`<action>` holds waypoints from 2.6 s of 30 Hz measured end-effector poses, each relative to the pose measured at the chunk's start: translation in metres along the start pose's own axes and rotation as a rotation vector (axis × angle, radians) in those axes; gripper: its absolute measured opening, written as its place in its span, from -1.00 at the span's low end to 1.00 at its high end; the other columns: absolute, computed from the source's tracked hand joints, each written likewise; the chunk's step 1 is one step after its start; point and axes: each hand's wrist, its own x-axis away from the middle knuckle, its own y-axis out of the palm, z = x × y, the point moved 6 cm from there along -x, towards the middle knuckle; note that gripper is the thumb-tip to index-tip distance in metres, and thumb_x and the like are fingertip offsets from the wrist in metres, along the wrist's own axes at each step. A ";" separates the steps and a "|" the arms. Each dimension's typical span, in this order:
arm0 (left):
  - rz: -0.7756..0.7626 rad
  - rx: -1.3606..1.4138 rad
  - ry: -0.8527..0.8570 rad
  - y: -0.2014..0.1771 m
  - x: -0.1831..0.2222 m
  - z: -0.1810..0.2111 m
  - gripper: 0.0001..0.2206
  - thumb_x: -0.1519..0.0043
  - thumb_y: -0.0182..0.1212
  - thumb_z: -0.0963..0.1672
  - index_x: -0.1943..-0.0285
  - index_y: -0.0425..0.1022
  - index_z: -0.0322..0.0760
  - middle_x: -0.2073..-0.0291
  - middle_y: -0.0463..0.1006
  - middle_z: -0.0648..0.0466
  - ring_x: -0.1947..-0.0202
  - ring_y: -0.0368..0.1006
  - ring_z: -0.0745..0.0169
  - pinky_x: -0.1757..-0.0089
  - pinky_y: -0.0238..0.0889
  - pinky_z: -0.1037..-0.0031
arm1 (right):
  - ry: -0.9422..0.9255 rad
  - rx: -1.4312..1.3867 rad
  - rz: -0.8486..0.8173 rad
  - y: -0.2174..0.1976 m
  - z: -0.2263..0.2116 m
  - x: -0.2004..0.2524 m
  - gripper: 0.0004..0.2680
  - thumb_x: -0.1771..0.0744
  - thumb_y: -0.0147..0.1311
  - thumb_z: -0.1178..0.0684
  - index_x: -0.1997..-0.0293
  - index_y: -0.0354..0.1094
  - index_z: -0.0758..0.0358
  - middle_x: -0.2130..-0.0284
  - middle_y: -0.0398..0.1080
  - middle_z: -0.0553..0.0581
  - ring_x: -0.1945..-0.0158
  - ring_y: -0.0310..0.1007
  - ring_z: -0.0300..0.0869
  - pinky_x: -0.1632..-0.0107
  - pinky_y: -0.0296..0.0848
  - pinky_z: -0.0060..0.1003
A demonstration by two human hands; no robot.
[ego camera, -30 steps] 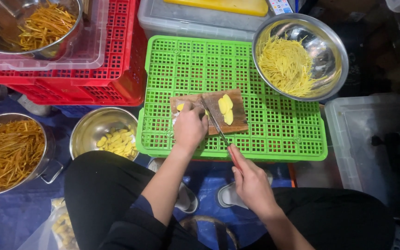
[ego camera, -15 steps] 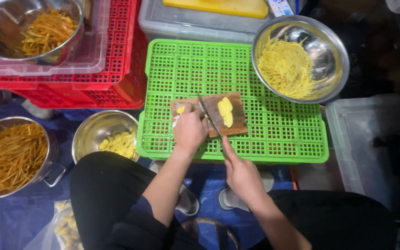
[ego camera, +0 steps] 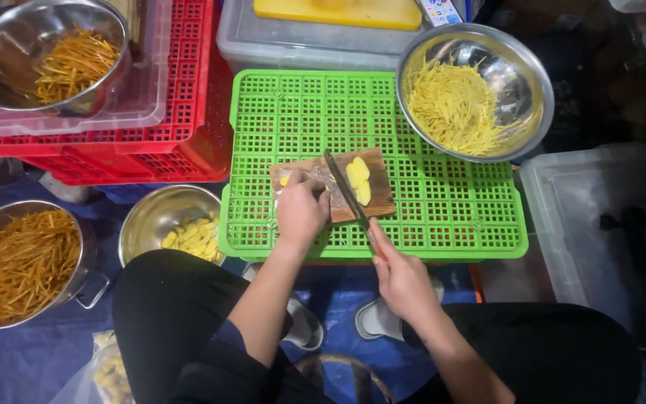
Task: Slicing ginger into thin strips using a knife on a wooden board.
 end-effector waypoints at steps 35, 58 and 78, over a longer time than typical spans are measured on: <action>0.058 0.043 -0.113 0.007 -0.015 -0.020 -0.90 0.01 0.42 -0.09 0.36 0.67 -0.10 0.45 0.57 0.00 0.24 0.61 -0.21 0.12 0.48 0.07 | 0.123 0.081 -0.114 -0.010 -0.049 0.024 -0.51 -0.38 -0.12 0.15 -0.54 -0.06 -0.15 0.08 0.51 0.47 0.10 0.61 0.22 0.10 0.58 0.02; -0.046 -0.017 -0.242 0.014 -0.021 -0.027 -0.88 -0.02 0.36 -0.04 0.29 0.69 0.08 0.44 0.68 0.14 0.15 0.64 -0.06 0.03 0.49 0.14 | 0.138 0.283 -0.169 0.009 -0.024 0.021 -0.52 -0.41 -0.27 0.00 -0.55 -0.31 -0.41 0.26 0.51 0.43 0.13 0.57 0.30 0.05 0.52 0.15; -0.196 -0.167 0.229 0.005 -0.016 0.023 -0.62 -0.15 0.22 -0.23 -0.14 0.62 0.03 0.04 0.45 -0.01 0.04 0.58 -0.20 0.01 0.51 0.00 | 0.028 -0.077 0.042 -0.017 0.010 0.011 -0.49 -0.33 -0.04 0.20 -0.50 0.03 -0.11 -0.14 0.44 0.24 -0.14 0.45 0.22 -0.07 0.49 0.12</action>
